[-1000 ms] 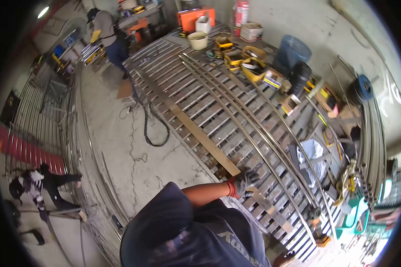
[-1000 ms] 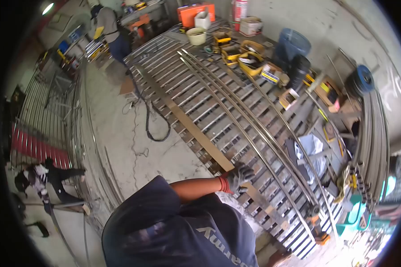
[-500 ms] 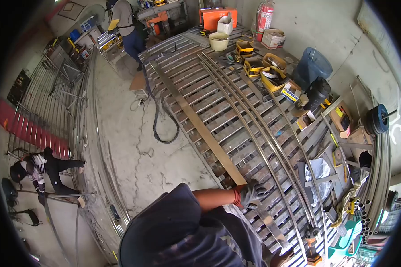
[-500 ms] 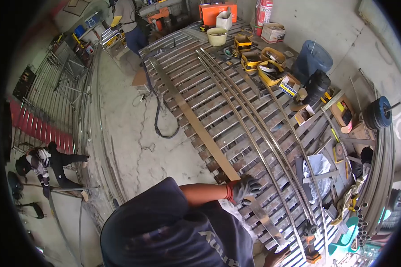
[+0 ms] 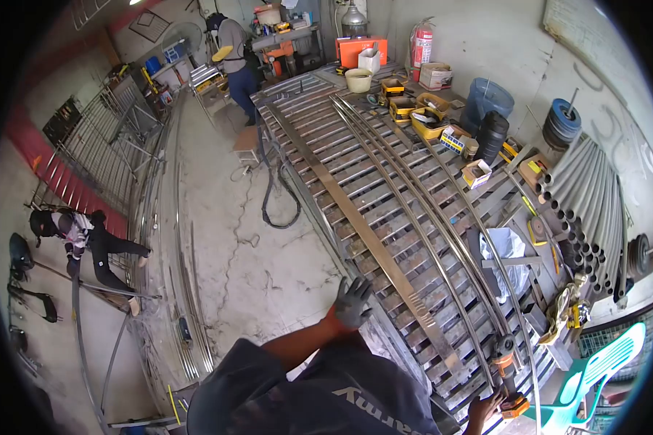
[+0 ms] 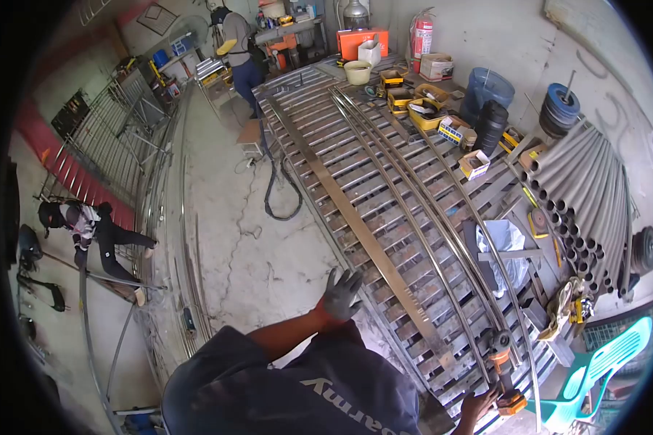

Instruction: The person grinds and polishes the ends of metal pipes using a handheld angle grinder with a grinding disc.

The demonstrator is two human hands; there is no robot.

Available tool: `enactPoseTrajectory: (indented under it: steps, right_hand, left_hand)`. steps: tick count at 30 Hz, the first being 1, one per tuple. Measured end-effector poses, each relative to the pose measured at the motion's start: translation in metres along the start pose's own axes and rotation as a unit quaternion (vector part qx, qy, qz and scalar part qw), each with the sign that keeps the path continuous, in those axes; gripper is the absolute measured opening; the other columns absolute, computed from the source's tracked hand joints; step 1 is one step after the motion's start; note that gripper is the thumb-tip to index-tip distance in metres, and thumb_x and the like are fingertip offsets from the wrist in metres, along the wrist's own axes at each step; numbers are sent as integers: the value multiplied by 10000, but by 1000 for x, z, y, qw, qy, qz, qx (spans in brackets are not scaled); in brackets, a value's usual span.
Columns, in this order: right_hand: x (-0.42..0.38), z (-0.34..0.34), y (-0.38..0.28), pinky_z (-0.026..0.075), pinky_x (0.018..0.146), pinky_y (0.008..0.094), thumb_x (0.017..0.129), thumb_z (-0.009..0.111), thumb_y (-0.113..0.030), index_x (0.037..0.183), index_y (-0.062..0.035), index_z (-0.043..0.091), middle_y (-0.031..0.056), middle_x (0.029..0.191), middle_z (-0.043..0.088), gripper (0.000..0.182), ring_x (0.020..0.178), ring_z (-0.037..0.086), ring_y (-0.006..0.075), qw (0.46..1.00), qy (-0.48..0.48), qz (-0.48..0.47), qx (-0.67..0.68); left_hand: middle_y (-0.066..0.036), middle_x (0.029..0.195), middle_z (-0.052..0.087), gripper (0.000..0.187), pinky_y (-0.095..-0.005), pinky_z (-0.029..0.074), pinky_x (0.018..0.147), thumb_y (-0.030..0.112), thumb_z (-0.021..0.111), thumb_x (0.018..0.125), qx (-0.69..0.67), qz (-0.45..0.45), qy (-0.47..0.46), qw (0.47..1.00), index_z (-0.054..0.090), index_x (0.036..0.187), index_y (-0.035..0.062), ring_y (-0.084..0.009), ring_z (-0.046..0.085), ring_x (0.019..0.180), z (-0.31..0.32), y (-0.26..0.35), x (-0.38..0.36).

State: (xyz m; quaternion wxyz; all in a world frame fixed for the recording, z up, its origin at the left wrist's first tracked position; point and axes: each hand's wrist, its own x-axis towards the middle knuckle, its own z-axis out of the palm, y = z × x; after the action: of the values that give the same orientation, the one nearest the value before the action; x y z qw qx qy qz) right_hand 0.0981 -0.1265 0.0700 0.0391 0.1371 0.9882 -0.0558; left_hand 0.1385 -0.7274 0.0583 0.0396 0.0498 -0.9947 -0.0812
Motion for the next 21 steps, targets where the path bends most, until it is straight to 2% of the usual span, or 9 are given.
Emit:
enactPoseTrajectory:
  steps: [4,7,9,10,13,14,16,19,21]
  right_hand:
    - [1,6,7,281,1253,730,995,678,-411,1765,-138,243,193,1762,347,925,1644,307,406,995,-54,35,-71]
    - [18,6,18,248,1257,751,996,701,-416,1689,-78,393,223,1682,471,830,1565,426,443,995,-91,-3,-39]
    - [18,-13,5,297,1239,724,1030,601,-292,1607,-27,470,220,1606,561,649,1512,467,494,995,-88,-29,-49]
    - [20,-14,4,283,1253,725,1058,575,-294,1616,-9,430,221,1600,564,643,1532,417,531,993,-103,-25,-49]
    - [24,0,14,249,1272,733,1064,559,-306,1651,-6,357,228,1609,548,690,1568,353,545,992,-112,-37,-51]
    - [24,6,15,210,1289,740,1056,542,-293,1683,-2,266,239,1642,503,744,1595,292,557,990,-115,-37,-66]
    - [22,14,19,209,1290,740,1046,543,-291,1692,0,239,245,1666,468,771,1602,282,557,990,-107,-45,-79]
    - [19,12,19,181,1284,760,1014,563,-301,1703,-23,220,262,1707,396,819,1620,257,550,991,-120,-29,-51]
    - [11,3,11,149,1290,762,992,581,-289,1715,-38,225,255,1720,377,844,1634,250,518,991,-117,-22,-55]
  left_hand:
    - [-234,1687,490,848,-582,219,1340,531,669,973,17,-49,-147,988,505,1610,-6,-441,421,1582,45,-10,-129]
    - [-247,1694,478,805,-521,373,1283,552,596,1027,-23,-98,-236,967,504,1614,10,-432,489,1535,76,-22,-221]
    - [-245,1702,468,780,-486,445,1235,551,546,1057,-10,-145,-282,948,493,1629,24,-400,546,1493,92,-30,-268]
    - [-212,1715,465,773,-461,468,1221,534,538,1058,12,-172,-331,928,483,1639,28,-375,592,1453,84,-32,-278]
    - [-175,1553,654,658,-454,491,1178,533,537,1043,-38,-250,-538,804,689,1472,57,-352,624,1433,80,-49,-286]
    - [-171,1551,657,648,-457,487,1179,533,528,1048,-79,-286,-530,795,700,1457,61,-352,616,1442,77,-46,-292]
    - [-164,1546,662,630,-463,478,1181,534,510,1058,-155,-351,-513,768,722,1427,69,-352,602,1460,61,-40,-300]
    - [-171,1550,657,648,-470,459,1203,539,481,1071,-110,-274,-520,802,702,1459,69,-345,590,1475,90,-49,-311]
    - [-171,1558,650,627,-480,444,1219,503,462,1076,-73,-265,-535,799,709,1448,64,-339,585,1481,59,-36,-286]
